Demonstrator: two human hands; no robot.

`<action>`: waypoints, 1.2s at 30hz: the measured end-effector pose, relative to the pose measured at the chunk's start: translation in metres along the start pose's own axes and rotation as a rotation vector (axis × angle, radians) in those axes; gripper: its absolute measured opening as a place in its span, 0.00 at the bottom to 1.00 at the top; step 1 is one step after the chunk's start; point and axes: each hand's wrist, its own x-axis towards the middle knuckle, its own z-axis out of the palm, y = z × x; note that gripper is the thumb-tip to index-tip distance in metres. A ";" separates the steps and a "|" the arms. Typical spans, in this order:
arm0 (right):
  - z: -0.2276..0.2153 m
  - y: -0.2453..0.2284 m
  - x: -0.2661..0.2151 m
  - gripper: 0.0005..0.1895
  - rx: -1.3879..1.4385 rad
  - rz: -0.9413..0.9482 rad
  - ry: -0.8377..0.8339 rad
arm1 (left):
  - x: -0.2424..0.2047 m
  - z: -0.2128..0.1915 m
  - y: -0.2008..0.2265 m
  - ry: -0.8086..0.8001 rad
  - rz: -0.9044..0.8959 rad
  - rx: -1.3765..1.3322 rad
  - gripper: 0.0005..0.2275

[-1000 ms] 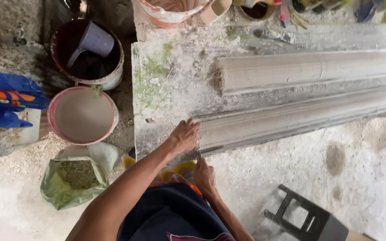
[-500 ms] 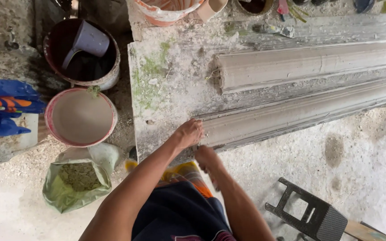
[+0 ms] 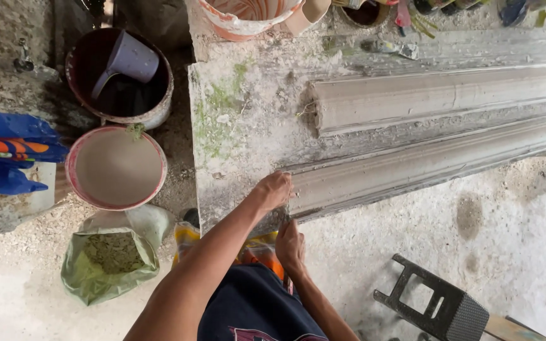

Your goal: Scraping and smoothing the edges of decorative plaster moldings on a workbench.

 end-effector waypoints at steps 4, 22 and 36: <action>-0.003 0.002 0.010 0.16 -0.048 0.000 -0.045 | 0.009 0.011 0.004 0.090 -0.161 -0.363 0.11; 0.019 0.044 0.013 0.11 -0.057 -0.275 0.006 | 0.007 0.007 0.002 0.158 -0.243 -0.922 0.14; 0.008 0.006 0.023 0.12 -0.028 -0.077 0.012 | 0.003 0.000 -0.002 0.158 -0.151 -0.567 0.15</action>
